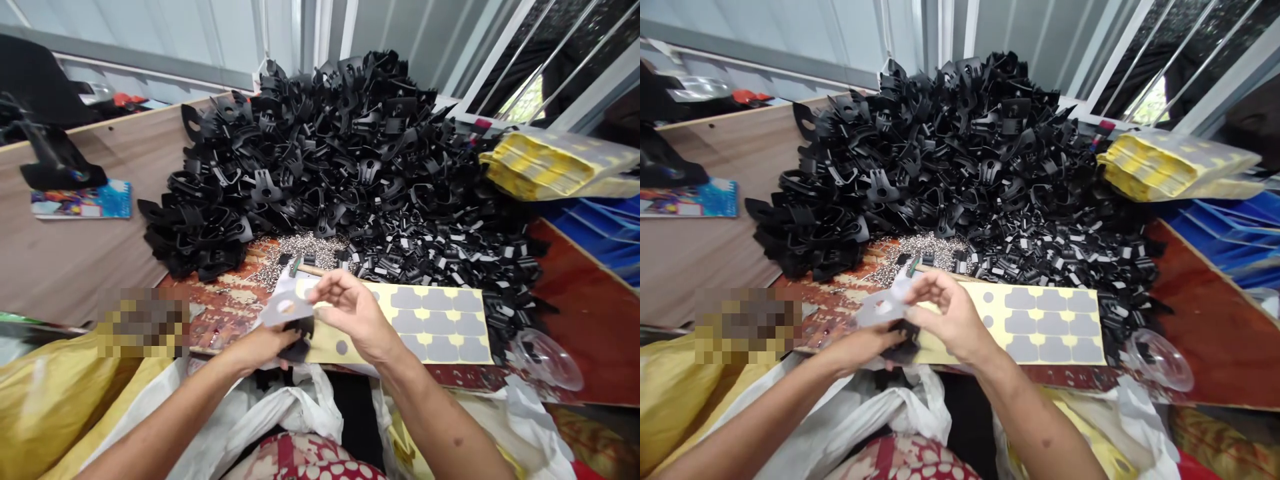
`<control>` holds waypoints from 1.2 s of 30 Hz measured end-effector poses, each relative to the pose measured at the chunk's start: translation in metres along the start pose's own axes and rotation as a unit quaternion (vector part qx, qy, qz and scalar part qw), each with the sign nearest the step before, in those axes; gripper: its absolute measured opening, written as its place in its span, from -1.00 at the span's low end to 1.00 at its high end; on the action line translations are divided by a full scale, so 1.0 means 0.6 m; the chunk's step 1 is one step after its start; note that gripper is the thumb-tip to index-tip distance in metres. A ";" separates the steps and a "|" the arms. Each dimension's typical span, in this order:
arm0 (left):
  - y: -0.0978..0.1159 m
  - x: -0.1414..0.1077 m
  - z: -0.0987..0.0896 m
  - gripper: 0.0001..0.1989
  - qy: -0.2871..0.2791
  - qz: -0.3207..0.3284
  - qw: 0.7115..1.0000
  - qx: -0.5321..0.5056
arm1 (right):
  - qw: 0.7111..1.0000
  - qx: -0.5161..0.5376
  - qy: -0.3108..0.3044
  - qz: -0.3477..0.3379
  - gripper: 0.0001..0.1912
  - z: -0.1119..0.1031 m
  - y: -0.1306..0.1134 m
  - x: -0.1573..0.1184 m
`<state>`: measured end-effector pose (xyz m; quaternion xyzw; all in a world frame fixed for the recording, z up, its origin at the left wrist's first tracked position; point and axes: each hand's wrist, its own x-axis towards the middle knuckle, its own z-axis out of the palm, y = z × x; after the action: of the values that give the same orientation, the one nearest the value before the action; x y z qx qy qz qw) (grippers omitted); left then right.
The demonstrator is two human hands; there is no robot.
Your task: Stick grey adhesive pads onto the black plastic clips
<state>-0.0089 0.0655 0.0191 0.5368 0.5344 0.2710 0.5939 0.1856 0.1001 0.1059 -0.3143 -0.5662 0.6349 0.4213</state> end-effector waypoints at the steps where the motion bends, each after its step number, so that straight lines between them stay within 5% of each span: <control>1: -0.001 -0.011 -0.002 -0.58 0.032 -0.011 0.993 -0.115 | 0.997 -0.053 0.054 -0.027 -0.75 -0.004 0.009 -0.003; 3: 0.000 -0.031 -0.004 -0.45 0.080 0.002 0.955 -0.285 | 0.984 -0.124 0.120 -0.046 -0.79 -0.014 0.037 -0.007; 5: 0.006 -0.046 -0.002 -0.40 0.093 0.032 0.914 -0.394 | 0.982 -0.137 0.124 -0.034 -0.82 -0.017 0.068 -0.010; 10: 0.018 -0.054 0.013 -0.51 0.079 0.059 0.850 -0.518 | 0.985 -0.122 0.117 -0.019 -0.84 0.006 0.120 -0.015; 20: 0.015 -0.053 0.020 -0.66 0.052 0.091 0.838 -0.535 | 0.985 -0.145 0.097 -0.018 -0.89 0.027 0.133 -0.014; 30: 0.019 -0.061 0.023 -0.51 0.065 0.081 0.857 -0.505 | 0.978 -0.188 0.087 -0.032 -0.90 0.035 0.135 -0.019; 32: 0.016 -0.060 0.030 -0.41 0.099 0.079 0.879 -0.460 | 0.969 -0.227 0.087 -0.048 -0.87 0.040 0.134 -0.025; 36: 0.000 -0.049 0.050 -0.50 0.257 0.102 0.901 -0.335 | 0.921 -0.361 0.073 -0.128 -0.78 0.054 0.141 -0.042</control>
<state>0.0105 0.0286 0.0248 0.2699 0.4882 0.6217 0.5498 0.1532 0.0628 0.0260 -0.4154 -0.7603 0.3028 0.3972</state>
